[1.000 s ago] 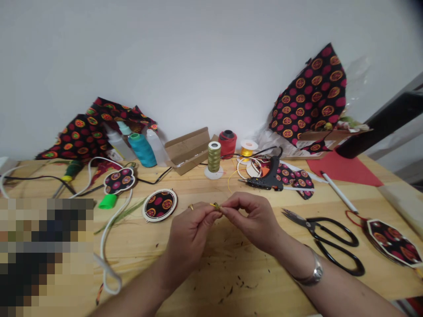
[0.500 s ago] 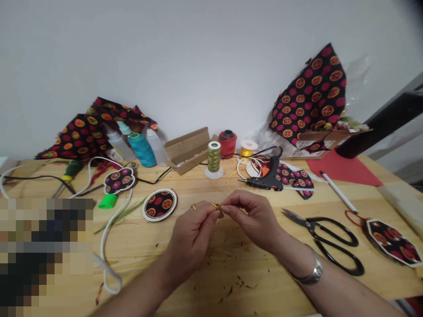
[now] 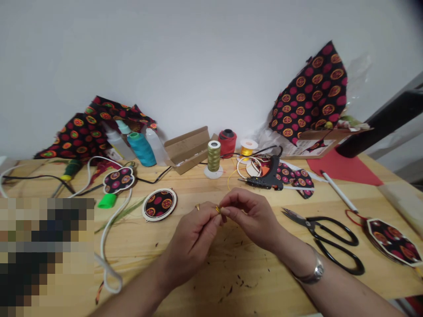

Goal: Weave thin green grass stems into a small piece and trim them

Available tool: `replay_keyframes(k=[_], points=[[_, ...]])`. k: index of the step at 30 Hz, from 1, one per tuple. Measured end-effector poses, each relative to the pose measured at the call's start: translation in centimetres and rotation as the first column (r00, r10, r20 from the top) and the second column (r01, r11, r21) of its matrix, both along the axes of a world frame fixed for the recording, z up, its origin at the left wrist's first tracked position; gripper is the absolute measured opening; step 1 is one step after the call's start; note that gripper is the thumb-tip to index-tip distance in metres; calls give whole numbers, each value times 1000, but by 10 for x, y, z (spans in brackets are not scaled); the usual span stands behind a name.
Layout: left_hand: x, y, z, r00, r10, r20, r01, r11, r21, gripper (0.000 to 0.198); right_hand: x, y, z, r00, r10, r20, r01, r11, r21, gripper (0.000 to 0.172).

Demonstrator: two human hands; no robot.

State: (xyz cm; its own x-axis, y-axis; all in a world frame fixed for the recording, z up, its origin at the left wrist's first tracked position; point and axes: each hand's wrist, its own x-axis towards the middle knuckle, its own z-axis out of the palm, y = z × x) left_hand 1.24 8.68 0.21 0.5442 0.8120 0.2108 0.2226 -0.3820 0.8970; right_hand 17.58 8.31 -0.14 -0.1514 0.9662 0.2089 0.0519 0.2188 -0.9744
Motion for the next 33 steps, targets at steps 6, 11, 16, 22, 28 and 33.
replay_keyframes(k=[6, 11, 16, 22, 28, 33], points=[[-1, -2, 0, 999, -49, -13, 49, 999, 1, 21, 0, 2, -1, 998, 33, -60, -34, 999, -19, 12], [-1, -2, -1, 999, -48, -15, 48, 999, 2, 21, 2, 2, 0, 998, 56, -16, -56, 998, -1, 8], [-2, -1, 0, 999, -36, 12, 36, 998, -52, 23, 2, 2, 1, 996, 89, -16, -89, 996, -22, 6], [-7, 3, -2, 989, -33, 145, 77, 948, -309, 21, 0, 1, 0, 982, 147, -123, -155, 986, -64, 7], [-6, 7, -10, 938, 47, 342, 165, 809, -564, 22, -2, 2, 2, 954, 166, -251, -203, 971, -130, 10], [-4, 8, -9, 904, 131, 407, 178, 751, -636, 22, -1, 3, 2, 966, 118, -230, -153, 978, -144, 13]])
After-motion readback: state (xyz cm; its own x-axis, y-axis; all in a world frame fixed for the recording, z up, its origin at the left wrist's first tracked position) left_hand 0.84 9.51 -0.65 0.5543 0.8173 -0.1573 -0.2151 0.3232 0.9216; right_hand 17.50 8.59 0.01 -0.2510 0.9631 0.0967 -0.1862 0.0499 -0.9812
